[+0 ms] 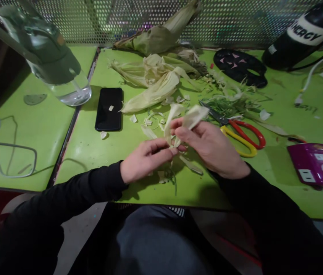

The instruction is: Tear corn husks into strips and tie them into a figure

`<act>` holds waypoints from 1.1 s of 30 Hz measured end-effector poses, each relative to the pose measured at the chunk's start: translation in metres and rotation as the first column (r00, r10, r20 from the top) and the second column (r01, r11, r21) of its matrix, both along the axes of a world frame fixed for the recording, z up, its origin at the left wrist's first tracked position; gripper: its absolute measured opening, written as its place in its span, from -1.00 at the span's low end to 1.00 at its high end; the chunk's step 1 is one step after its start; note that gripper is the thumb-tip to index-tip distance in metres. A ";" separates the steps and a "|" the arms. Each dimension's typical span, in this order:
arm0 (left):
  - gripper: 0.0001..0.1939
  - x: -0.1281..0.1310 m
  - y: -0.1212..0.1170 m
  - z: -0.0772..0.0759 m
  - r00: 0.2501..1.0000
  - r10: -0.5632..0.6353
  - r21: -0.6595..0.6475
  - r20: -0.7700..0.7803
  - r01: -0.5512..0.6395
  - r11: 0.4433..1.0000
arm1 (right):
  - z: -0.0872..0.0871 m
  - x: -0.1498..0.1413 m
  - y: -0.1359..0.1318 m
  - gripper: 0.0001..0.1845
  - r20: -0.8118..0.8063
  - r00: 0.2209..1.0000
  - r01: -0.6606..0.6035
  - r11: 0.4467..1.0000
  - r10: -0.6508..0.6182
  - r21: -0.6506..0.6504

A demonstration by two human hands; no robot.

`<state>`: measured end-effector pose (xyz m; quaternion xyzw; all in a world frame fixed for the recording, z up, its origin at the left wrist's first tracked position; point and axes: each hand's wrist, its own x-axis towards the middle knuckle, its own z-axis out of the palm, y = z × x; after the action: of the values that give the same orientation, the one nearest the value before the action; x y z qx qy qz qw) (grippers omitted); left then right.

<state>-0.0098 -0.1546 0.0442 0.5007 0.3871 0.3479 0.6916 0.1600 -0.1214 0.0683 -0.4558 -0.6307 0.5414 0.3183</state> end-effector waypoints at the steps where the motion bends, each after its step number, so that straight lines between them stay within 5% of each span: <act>1: -0.80 0.000 0.001 0.001 0.997 0.042 -0.059 0.061 -0.038 0.998 | 0.002 0.003 0.001 -0.65 0.017 1.000 -0.010 1.000 0.010 0.016; 6: -0.90 -0.001 0.005 0.002 0.964 0.179 -0.150 0.194 -0.152 0.977 | 0.008 0.013 0.003 -0.71 0.288 0.958 -0.070 0.974 0.006 0.214; 10: -0.91 -0.002 0.008 -0.001 0.976 0.158 -0.106 0.147 -0.143 0.984 | 0.006 0.014 0.002 -0.77 0.409 0.910 -0.163 0.966 0.069 0.200; 15: -0.93 -0.004 0.008 -0.001 0.991 0.113 -0.091 0.072 -0.106 0.990 | 0.005 0.008 -0.003 -0.88 0.441 0.893 -0.204 0.955 0.092 0.214; 23: -0.86 -0.003 0.011 -0.005 0.983 0.175 0.134 -0.054 -0.166 0.977 | -0.002 0.003 -0.010 -0.89 0.392 0.920 -0.108 0.941 -0.028 0.320; 28: -0.81 -0.010 0.014 0.002 0.960 0.085 0.113 -0.267 -0.057 0.992 | -0.003 0.001 -0.008 -0.90 0.406 0.910 -0.092 0.913 -0.085 0.397; 33: -0.86 -0.009 0.013 0.004 0.974 0.117 0.136 -0.196 -0.091 0.987 | 0.001 0.001 -0.008 -0.87 0.481 0.876 -0.177 0.902 -0.039 0.394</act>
<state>-0.0191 -0.1412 0.0485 0.5553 0.4589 0.3544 0.5962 0.1612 -0.1296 0.0695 -0.4708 -0.8086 0.2722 0.2245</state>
